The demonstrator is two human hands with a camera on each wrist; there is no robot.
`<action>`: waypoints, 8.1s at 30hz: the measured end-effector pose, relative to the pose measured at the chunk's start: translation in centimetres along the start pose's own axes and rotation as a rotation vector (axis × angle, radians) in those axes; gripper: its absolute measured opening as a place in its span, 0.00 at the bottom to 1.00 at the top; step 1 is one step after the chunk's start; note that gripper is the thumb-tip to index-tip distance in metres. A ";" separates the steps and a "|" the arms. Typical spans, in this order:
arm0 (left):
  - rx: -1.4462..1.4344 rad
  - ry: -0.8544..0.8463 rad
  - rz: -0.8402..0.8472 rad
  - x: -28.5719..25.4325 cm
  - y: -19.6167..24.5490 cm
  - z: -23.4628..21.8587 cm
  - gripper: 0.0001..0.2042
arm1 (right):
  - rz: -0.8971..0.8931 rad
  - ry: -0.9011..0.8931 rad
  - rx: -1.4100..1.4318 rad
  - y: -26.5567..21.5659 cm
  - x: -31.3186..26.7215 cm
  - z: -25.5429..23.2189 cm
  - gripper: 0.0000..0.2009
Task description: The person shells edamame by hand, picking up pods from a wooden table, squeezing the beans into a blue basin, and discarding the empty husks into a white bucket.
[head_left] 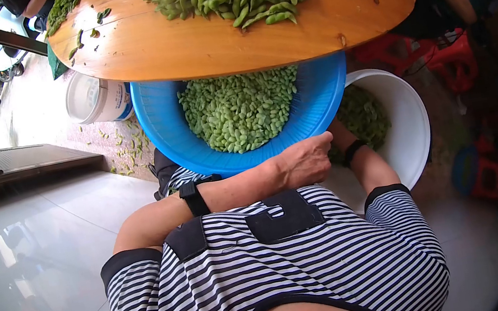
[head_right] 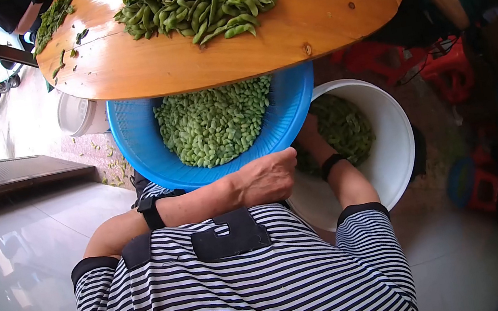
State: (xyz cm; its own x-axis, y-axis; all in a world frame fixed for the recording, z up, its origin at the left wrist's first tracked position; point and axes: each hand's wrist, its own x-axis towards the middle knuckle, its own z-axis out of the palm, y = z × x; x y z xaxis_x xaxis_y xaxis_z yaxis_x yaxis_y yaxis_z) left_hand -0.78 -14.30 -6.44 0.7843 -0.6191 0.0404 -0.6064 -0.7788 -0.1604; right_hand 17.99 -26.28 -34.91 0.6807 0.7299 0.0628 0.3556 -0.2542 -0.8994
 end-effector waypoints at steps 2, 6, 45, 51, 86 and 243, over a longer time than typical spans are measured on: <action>-0.036 -0.017 0.023 0.0 -0.1 0.0 0.08 | 0.003 -0.034 -0.029 -0.2 -0.2 -0.4 0.14; 0.018 0.005 0.009 -0.1 0.1 0.1 0.09 | -0.001 -0.092 -0.097 -0.9 -2.5 -1.8 0.15; 0.076 -0.003 0.116 -1.2 -0.3 -0.6 0.07 | -0.127 0.183 -0.475 -34.7 8.9 -17.3 0.15; 0.017 -0.002 0.112 -1.2 -0.5 -0.9 0.07 | -0.083 0.297 -0.311 -30.5 7.6 -19.5 0.18; -0.419 0.450 -0.091 -4.6 -6.4 -3.2 0.14 | 0.893 0.004 -0.788 -9.1 -4.5 -24.8 0.26; -0.416 0.368 -0.260 -12.8 -15.8 -2.0 0.22 | -0.389 0.019 -0.522 -29.8 19.8 -19.5 0.21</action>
State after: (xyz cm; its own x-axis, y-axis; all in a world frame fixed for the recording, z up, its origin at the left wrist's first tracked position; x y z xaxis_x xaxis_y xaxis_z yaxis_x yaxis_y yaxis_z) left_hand -1.50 5.75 -2.41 0.8618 -0.3400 0.3764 -0.4597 -0.8373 0.2961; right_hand 33.31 -16.63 1.52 0.4488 0.8207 0.3536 0.8398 -0.2520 -0.4809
